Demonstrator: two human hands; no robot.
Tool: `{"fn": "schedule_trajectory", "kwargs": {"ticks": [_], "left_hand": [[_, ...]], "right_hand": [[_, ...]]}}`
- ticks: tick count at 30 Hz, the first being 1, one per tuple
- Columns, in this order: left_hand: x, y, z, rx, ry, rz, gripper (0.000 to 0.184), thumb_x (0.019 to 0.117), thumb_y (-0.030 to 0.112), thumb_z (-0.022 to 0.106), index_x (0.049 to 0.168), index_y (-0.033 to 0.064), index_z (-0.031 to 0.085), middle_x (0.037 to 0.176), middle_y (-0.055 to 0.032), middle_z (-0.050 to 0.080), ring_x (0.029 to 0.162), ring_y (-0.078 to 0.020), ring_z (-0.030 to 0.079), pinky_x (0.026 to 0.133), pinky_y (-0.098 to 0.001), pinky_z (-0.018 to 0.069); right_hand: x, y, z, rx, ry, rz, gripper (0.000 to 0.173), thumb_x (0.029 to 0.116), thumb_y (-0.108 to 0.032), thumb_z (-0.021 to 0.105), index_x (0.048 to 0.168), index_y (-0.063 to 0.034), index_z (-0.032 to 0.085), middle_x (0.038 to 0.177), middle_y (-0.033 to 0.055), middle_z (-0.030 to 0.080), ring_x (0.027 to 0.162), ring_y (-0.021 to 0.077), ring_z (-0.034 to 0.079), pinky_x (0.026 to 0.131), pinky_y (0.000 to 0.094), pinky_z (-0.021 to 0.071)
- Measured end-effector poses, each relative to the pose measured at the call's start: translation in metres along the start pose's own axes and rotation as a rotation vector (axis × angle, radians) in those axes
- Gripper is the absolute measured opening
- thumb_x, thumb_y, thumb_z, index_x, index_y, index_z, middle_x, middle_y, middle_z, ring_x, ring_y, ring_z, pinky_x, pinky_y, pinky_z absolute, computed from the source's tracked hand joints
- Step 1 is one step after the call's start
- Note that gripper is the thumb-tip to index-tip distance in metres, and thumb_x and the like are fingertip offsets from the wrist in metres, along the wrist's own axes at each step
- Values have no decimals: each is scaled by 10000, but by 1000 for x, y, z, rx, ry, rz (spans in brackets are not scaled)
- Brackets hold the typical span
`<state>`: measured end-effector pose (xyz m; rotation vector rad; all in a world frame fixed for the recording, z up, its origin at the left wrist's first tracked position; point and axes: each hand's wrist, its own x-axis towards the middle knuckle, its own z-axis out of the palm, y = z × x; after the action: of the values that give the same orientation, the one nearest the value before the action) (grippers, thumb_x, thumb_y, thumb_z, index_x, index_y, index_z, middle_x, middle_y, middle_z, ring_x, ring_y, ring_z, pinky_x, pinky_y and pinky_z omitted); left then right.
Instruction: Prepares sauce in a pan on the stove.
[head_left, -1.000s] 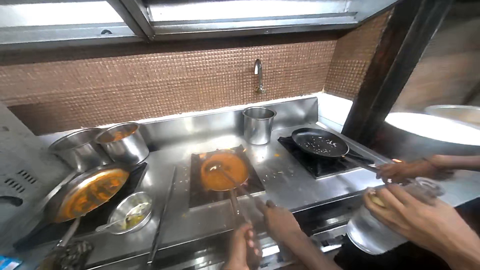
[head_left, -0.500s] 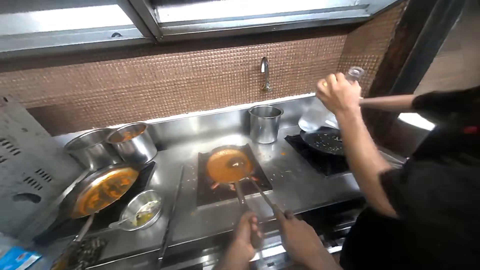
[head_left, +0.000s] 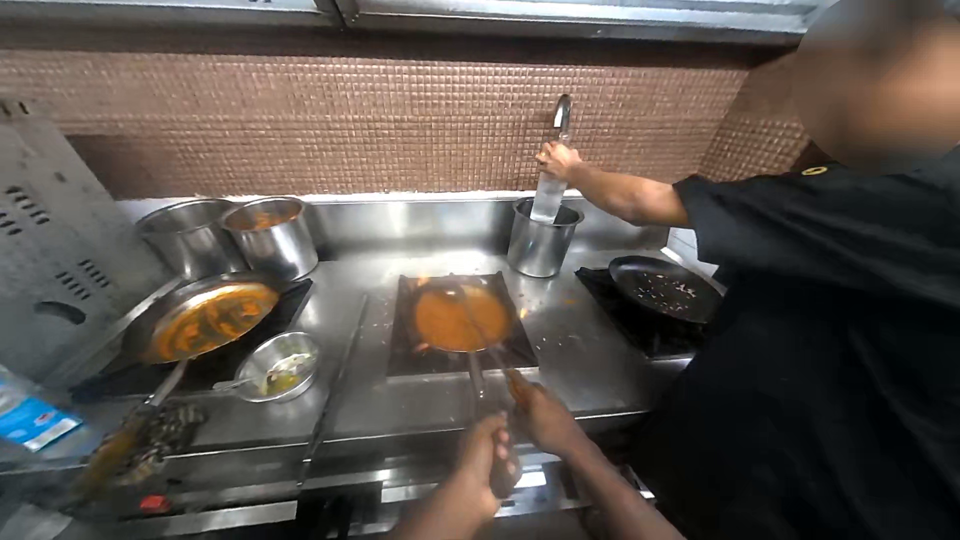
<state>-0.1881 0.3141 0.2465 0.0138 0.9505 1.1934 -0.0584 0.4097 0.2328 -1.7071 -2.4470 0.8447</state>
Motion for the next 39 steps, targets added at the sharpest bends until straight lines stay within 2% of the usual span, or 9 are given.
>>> {"fn": "schedule_trajectory", "kwargs": {"ticks": [4,9,11,15,19,23,26,28,39], "left_hand": [[35,18,-20,-29,-53,18,178,1081,227,472,966,95,507,604,25,443,378,-50,402,343,-190,417],[1,6,-3,37,35,7,163,1080,195,473,957,92,505,630,11,459,395,-58,403,357,-191,412],[12,10,-6,43,33,18,162,1078,193,480,955,93,516,636,13,464,403,-60,409,362,-196,417],[47,22,-10,-4,-13,43,186,1089,222,468,951,102,503,607,32,438,384,-47,392,353,-189,415],[7,2,6,8,36,10,201,1085,218,471,919,106,491,621,19,450,400,-60,404,370,-197,421],[1,-4,4,7,48,20,163,1083,199,483,972,84,515,640,8,466,398,-62,413,358,-194,421],[34,13,-9,-12,3,28,161,1078,209,494,967,95,515,623,19,445,393,-60,399,361,-199,422],[42,21,-12,-44,-11,34,177,1077,212,485,941,101,507,600,24,433,379,-54,387,348,-194,411],[53,22,-16,-63,-48,46,155,1076,203,480,964,101,515,603,21,443,377,-56,394,344,-193,413]], "right_hand": [[-28,0,-18,-374,-18,-25,684,1004,-191,517,1631,-311,271,1417,231,544,1008,457,679,818,637,556],[-15,35,-35,-390,10,67,641,1047,-229,471,1638,-322,244,1450,222,534,1061,451,676,871,636,545],[-23,45,-32,-72,-18,104,674,1033,-282,534,1642,-293,247,1369,193,603,1052,372,685,894,572,555],[-68,32,-16,1015,-84,93,598,1015,-148,540,1575,-200,339,924,96,596,508,161,551,431,321,514],[-40,10,-10,1777,-151,185,284,1056,-155,422,1315,-79,507,871,102,639,449,75,525,359,195,444],[-27,21,20,1017,7,68,536,1037,-140,529,1555,-149,389,945,117,631,535,168,549,453,324,492],[-71,29,17,199,-7,59,740,999,-270,605,1645,-196,251,1306,227,639,1028,393,691,893,587,555],[-85,22,12,-76,2,18,683,1016,-311,559,1638,-238,285,1366,246,600,1052,448,681,878,641,544],[-82,-1,-13,-261,-14,105,660,1028,-248,510,1642,-229,266,1404,261,566,1004,469,687,834,634,557]]}}
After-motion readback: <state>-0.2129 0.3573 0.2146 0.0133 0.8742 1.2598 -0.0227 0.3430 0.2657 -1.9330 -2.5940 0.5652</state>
